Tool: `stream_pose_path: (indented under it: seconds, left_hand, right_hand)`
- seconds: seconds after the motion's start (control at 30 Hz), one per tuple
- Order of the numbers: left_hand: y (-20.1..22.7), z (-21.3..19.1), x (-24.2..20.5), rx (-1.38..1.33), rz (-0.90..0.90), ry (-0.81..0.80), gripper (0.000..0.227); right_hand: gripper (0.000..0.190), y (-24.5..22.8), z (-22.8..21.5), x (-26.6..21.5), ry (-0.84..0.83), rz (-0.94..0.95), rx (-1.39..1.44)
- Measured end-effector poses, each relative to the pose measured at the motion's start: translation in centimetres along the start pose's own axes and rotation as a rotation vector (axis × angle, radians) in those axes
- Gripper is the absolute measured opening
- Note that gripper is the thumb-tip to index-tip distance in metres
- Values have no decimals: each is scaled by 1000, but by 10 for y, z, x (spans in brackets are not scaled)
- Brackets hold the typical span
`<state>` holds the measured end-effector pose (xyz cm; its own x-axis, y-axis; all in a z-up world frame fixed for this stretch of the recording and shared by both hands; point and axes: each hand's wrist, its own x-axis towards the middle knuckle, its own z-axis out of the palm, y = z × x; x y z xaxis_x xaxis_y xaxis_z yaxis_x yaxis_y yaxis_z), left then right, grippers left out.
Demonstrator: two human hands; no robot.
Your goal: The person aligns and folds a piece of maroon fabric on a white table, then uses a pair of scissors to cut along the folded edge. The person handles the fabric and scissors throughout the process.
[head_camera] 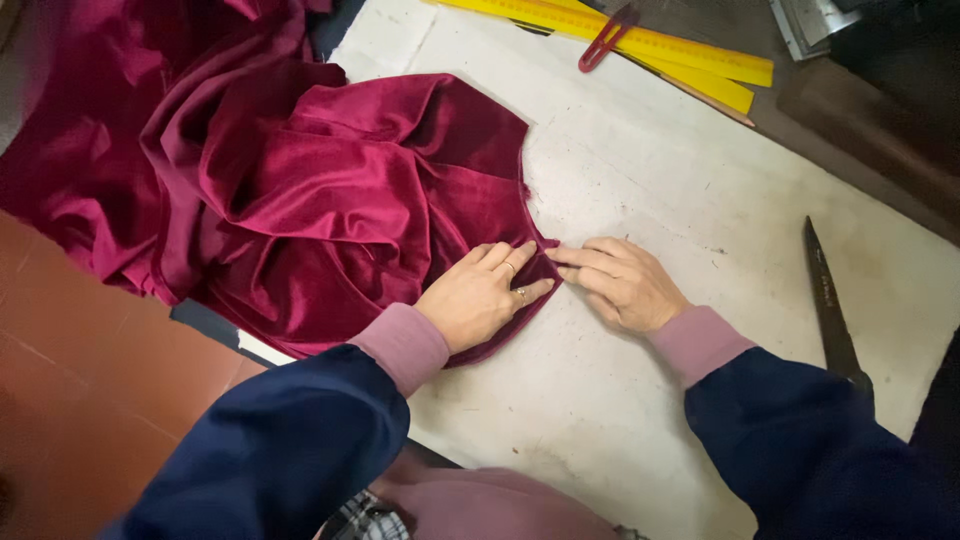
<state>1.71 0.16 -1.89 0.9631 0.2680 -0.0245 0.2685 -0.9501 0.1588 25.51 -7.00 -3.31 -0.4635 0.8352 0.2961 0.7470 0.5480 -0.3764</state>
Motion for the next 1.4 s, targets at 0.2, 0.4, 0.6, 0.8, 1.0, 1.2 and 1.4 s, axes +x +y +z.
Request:
stream_pose_path:
  seconds: [0.2,0.4,0.6,0.8,1.0,1.2,1.4]
  left_hand:
    - [13,-14,4,-26,-99,65,38]
    - [74,17,15,13,-282,263,21]
    - [85,37,31,126,-437,356,20]
    - [90,46,38,179,-456,416,19]
    - [91,36,39,227,-465,433,19]
    - [91,41,42,293,-487,446,19]
    - [87,50,49,326,-487,458,17]
  right_hand:
    - [23,-1,-2,2,7,26,45]
    - [20,0,-2,2,46,27,59]
    - [17,4,2,1,64,11,91]
    - [18,9,7,-2,92,-20,88]
    - [16,5,1,1,107,-26,102]
    - [16,2,1,3,117,-11,121]
    - [13,4,3,1,120,-9,128]
